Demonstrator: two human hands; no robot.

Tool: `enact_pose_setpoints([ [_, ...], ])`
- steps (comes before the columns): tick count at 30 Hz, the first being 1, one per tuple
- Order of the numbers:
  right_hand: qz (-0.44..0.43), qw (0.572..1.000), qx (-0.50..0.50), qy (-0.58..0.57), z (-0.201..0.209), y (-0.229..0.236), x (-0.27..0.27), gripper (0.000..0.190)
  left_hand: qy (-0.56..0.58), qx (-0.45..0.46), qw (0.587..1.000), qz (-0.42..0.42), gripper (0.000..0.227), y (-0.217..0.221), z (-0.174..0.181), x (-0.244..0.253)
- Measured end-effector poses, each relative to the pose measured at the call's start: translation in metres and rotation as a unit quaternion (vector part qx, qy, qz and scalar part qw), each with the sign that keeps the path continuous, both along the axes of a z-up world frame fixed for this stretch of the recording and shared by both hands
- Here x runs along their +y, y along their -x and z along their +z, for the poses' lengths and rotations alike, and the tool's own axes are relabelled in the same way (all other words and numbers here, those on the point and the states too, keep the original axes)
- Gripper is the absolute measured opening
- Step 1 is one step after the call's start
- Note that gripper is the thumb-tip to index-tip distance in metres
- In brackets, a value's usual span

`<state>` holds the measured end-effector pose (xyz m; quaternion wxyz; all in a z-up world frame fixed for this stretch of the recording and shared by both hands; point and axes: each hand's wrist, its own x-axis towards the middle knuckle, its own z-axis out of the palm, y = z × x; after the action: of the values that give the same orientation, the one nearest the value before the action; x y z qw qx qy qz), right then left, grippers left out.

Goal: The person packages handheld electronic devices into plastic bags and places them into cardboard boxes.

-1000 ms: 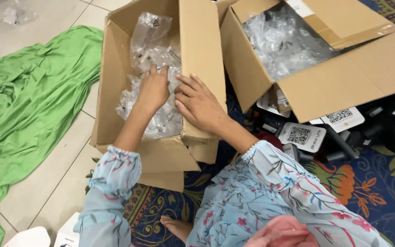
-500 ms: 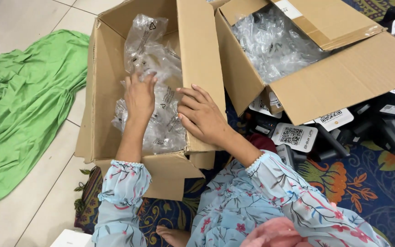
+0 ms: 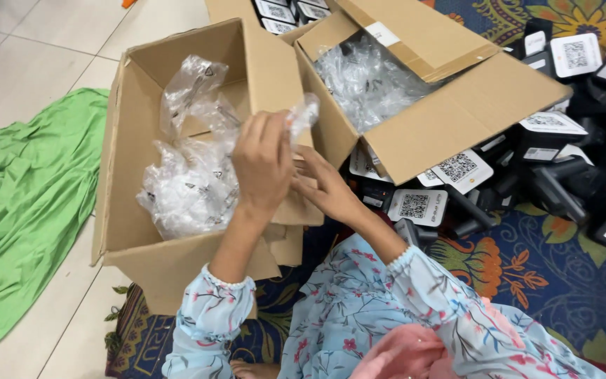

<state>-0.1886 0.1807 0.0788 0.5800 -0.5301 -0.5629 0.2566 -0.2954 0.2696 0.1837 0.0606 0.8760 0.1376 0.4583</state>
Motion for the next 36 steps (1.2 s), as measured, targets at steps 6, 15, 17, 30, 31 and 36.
enact_pose_setpoints([
  [6,-0.151,0.961,0.202,-0.114,-0.034,-0.024,-0.113,0.101,0.092,0.019,0.976,-0.197,0.019,-0.064,-0.016,-0.112],
  [15,-0.380,0.866,0.324,-0.004,-0.080,-0.066,-0.286,0.023,0.373,0.028,0.899,-0.229,0.018,-0.148,-0.085,-0.226],
  [17,-0.407,0.853,0.327,-0.007,-0.088,-0.071,-0.317,0.013,0.408,0.021,0.884,-0.226,0.020,-0.158,-0.103,-0.239],
  [30,-0.508,0.800,0.319,-0.028,-0.121,-0.090,-0.403,0.011,0.448,0.138,0.865,-0.178,0.036,-0.177,-0.146,-0.248],
  [31,-0.511,0.798,0.320,-0.029,-0.124,-0.092,-0.406,0.011,0.447,0.141,0.865,-0.180,0.036,-0.178,-0.143,-0.249],
  [36,-0.477,0.833,0.273,0.066,-0.130,-0.094,-0.421,0.011,0.381,-0.011,0.860,-0.339,0.035,-0.183,-0.169,-0.235],
])
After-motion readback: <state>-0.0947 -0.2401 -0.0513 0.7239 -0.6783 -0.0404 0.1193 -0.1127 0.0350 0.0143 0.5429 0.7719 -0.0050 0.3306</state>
